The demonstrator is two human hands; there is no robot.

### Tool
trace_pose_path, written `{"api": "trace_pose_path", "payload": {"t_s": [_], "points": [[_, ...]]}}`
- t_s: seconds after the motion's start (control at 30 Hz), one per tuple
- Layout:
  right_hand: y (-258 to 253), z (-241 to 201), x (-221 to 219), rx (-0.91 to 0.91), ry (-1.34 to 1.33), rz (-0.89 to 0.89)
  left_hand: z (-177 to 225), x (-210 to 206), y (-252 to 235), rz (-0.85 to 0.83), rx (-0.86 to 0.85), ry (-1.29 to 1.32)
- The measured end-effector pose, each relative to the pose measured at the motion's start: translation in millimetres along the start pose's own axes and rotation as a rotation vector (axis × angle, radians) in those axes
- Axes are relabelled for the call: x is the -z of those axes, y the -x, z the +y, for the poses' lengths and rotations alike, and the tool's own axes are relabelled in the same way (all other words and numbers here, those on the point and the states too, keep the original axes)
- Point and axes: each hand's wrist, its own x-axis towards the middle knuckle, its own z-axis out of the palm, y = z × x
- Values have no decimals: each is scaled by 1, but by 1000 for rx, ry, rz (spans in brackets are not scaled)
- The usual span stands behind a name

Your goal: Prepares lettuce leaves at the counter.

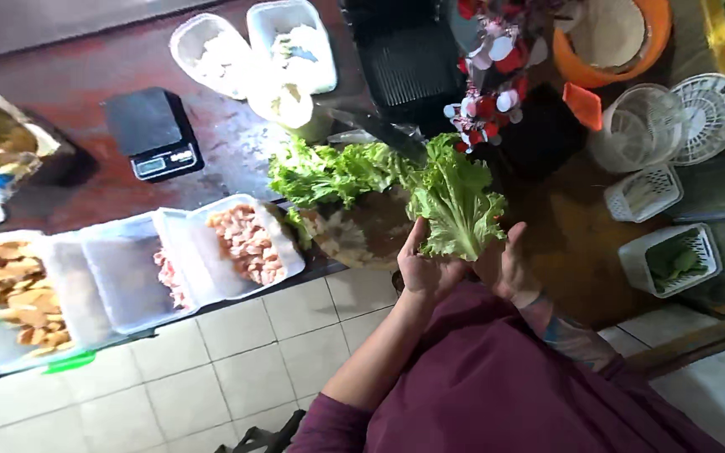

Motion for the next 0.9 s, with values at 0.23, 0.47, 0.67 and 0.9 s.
{"api": "trace_pose_path", "payload": {"t_s": [0.23,0.47,0.67,0.9], "points": [[4,-36,17,80,120,222,-37,-16,-19,42,73,-175],[9,-46,23,287,460,356,-56,-24,-25,1,62,-321],[13,-39,39,273,330,227,-56,-21,-27,79,112,-245],[5,-41,78,186,-185,231,-50,-23,-34,55,62,-147]]}}
